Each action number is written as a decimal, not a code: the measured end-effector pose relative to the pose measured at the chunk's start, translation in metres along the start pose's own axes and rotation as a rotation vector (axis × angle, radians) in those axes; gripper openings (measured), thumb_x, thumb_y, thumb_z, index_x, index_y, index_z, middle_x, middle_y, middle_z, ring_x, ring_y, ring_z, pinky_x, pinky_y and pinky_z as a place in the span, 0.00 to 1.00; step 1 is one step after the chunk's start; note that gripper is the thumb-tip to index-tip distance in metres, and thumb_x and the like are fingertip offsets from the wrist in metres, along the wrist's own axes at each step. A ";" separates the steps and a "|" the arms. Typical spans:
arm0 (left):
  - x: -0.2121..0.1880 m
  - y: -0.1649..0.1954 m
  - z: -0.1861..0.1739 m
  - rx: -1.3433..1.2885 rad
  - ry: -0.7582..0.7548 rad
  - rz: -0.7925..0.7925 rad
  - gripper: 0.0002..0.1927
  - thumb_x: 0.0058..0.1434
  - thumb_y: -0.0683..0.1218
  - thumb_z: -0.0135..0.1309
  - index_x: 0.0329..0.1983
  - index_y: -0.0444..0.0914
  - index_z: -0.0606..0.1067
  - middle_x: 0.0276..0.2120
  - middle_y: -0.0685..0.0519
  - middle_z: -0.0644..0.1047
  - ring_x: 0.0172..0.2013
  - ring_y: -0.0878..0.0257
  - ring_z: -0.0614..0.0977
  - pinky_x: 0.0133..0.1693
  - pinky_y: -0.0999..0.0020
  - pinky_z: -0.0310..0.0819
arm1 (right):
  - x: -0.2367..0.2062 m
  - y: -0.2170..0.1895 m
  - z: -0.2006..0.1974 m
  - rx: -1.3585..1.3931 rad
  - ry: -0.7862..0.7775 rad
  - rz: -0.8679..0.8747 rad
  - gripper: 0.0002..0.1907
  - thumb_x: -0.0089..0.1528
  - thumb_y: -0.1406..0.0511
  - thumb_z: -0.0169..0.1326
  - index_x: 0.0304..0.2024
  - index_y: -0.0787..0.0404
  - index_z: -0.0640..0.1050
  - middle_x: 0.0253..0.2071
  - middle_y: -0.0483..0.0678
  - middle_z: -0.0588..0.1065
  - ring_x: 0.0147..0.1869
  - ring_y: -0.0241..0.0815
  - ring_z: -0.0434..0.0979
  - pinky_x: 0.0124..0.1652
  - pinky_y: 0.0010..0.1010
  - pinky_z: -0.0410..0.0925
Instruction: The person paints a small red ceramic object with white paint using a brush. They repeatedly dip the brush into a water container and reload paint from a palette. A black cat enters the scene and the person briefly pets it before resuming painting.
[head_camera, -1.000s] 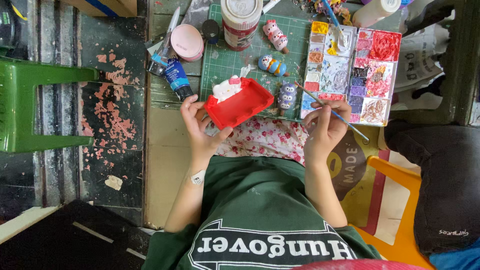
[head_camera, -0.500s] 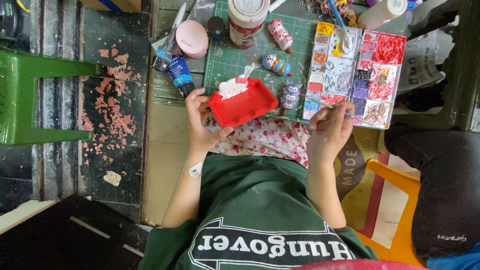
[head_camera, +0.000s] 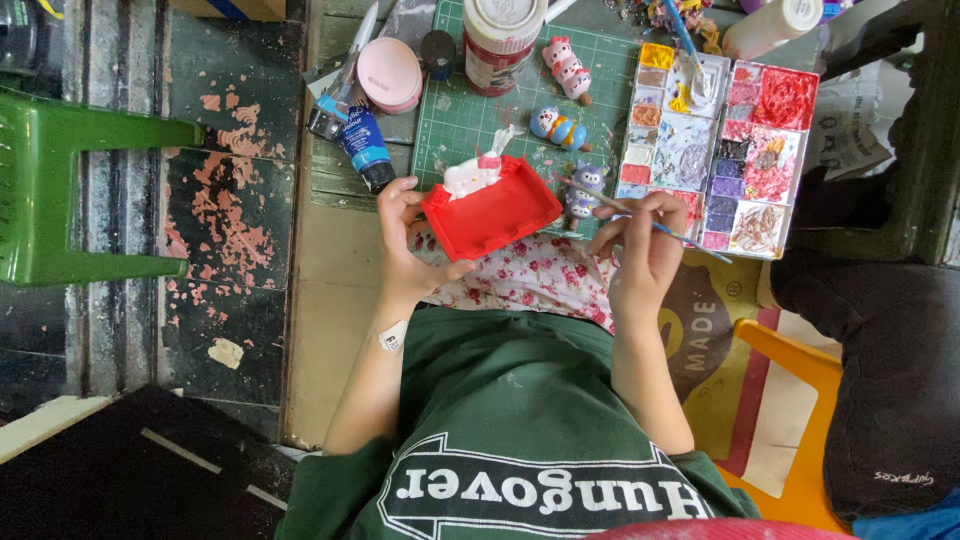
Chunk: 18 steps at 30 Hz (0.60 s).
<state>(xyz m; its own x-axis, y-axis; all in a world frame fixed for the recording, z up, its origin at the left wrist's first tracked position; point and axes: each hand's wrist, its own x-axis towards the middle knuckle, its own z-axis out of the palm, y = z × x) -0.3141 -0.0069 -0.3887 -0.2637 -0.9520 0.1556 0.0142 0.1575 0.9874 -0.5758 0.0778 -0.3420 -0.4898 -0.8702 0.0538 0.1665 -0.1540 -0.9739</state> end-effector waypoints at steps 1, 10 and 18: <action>0.000 0.000 -0.001 0.016 -0.012 0.019 0.62 0.41 0.55 0.80 0.73 0.38 0.54 0.56 0.50 0.68 0.59 0.57 0.79 0.57 0.62 0.78 | 0.001 0.000 0.001 -0.039 -0.022 -0.008 0.02 0.77 0.67 0.42 0.51 0.58 0.64 0.43 0.53 0.77 0.31 0.34 0.75 0.31 0.22 0.66; 0.001 -0.003 -0.005 0.090 -0.035 0.033 0.65 0.33 0.54 0.82 0.71 0.37 0.56 0.55 0.50 0.67 0.57 0.58 0.76 0.59 0.62 0.76 | -0.001 -0.002 0.018 -0.308 -0.178 0.037 0.04 0.73 0.73 0.47 0.49 0.64 0.66 0.41 0.50 0.77 0.33 0.27 0.70 0.34 0.21 0.68; 0.002 -0.002 -0.007 0.126 -0.071 0.042 0.68 0.30 0.55 0.83 0.71 0.37 0.55 0.56 0.49 0.68 0.57 0.57 0.77 0.58 0.61 0.76 | -0.001 0.009 0.024 -0.386 -0.181 0.048 0.05 0.73 0.72 0.50 0.47 0.65 0.67 0.37 0.50 0.77 0.34 0.29 0.76 0.31 0.20 0.67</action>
<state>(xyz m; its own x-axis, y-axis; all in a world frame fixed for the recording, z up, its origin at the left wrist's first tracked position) -0.3075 -0.0106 -0.3898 -0.3332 -0.9235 0.1901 -0.0934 0.2330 0.9680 -0.5533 0.0660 -0.3452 -0.3259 -0.9453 0.0104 -0.1639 0.0457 -0.9854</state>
